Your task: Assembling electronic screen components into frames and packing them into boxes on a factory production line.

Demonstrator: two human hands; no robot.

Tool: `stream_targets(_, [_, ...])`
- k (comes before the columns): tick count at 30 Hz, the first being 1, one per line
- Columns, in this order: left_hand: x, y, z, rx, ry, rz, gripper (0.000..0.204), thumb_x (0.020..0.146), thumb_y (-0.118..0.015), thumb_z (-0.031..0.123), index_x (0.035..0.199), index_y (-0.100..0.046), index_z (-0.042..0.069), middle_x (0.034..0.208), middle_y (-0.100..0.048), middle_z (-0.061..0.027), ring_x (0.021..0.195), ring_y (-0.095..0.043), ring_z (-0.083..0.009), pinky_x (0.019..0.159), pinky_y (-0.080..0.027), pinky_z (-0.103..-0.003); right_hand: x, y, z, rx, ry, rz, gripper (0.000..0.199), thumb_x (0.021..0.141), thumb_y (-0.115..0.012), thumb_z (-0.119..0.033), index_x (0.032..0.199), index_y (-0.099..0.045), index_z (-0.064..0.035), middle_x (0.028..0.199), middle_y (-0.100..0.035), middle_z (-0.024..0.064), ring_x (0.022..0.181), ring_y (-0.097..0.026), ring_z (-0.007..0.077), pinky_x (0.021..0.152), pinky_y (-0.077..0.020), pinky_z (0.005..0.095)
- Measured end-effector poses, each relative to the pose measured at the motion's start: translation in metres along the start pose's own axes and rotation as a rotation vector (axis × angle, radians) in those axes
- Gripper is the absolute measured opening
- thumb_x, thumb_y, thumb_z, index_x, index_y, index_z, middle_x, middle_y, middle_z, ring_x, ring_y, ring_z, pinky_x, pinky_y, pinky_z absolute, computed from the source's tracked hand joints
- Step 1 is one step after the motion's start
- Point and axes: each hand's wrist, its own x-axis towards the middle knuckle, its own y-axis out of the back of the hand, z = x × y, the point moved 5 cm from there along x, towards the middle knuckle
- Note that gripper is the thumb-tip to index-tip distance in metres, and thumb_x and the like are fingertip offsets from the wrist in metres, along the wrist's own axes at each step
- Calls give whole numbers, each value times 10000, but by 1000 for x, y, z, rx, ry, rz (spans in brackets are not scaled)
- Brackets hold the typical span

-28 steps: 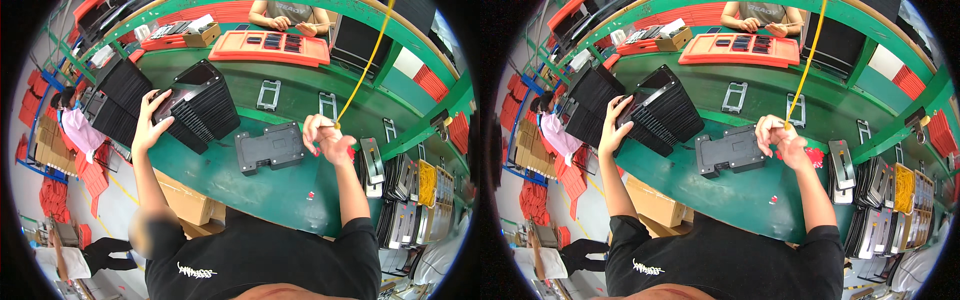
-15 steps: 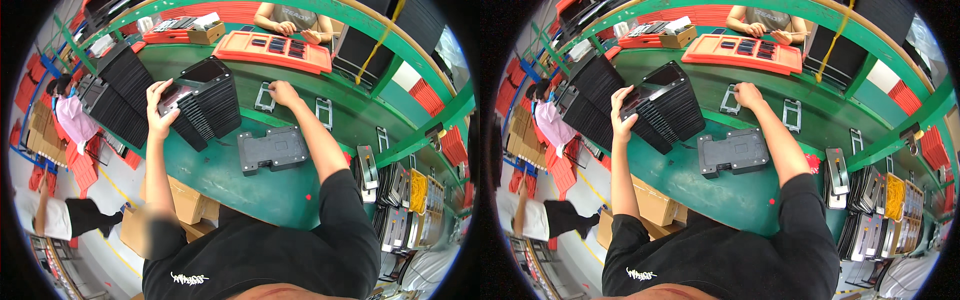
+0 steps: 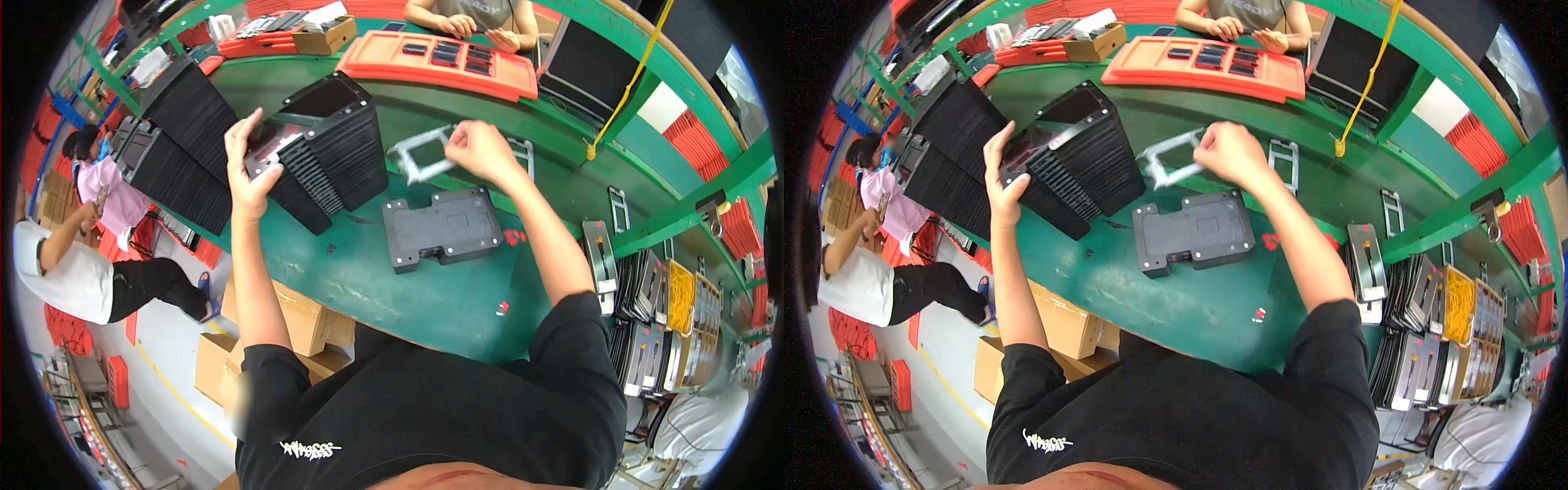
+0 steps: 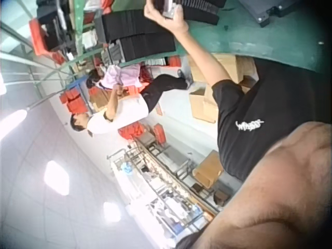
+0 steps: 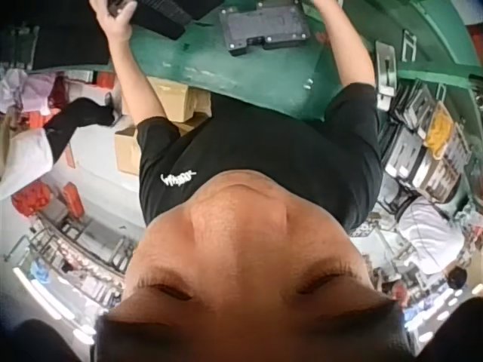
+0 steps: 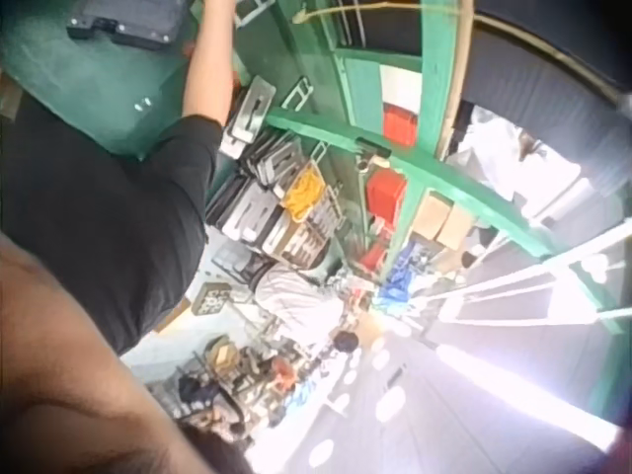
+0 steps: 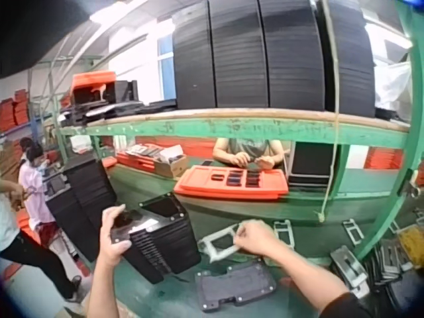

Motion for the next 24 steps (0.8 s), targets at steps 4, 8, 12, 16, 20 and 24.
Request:
stream_targets(4, [-5,3,10,-36,-16,13,876,729,-758,429,1473,-521,32,1356,-516,-156,1269,-501,-284,1096,-388,-404,-102,-12,-36,-121,-4,12,197,789,-725,-189,853,-712,-3,782,-728,151,774,-712,330,736,-567,430])
stream_targets(8, [-34,-25,68,507,-186,422,665,749,-737,220,1370,-581,37,1337,-560,-157,1260,-522,-342,1106,-404,-450,-138,-14,-38,-294,46,204,183,795,-756,-187,835,-694,-20,763,-707,140,788,-663,337,750,-537,447])
stream_targets(12, [-75,-81,134,351,-315,-51,316,745,-765,174,1042,-738,69,1299,-599,-152,1249,-529,-408,1107,-390,-564,-141,-19,-49,-358,62,256,176,795,-766,-185,824,-686,-31,783,-701,139,811,-645,338,764,-525,451])
stream_targets(16, [-94,-132,139,314,-135,-354,341,724,-838,271,1014,-773,105,1341,-578,-153,1300,-478,-446,1129,-349,-611,-137,-16,-53,-398,32,211,160,797,-763,-173,817,-685,-34,815,-702,138,828,-648,333,777,-522,451])
stream_targets(20, [-104,-138,129,344,-25,-425,408,717,-865,354,1008,-776,82,1366,-560,-168,1334,-444,-454,1134,-331,-635,-136,-30,-53,-458,-40,153,143,802,-755,-164,810,-691,-36,831,-700,130,837,-649,325,777,-514,445])
stream_targets(24, [-105,-140,130,365,-1,-440,470,706,-876,415,1006,-776,68,1389,-547,-166,1338,-437,-465,1131,-322,-649,-140,-37,-57,-557,-21,240,147,808,-752,-169,781,-691,-37,830,-700,119,837,-648,320,765,-509,431])
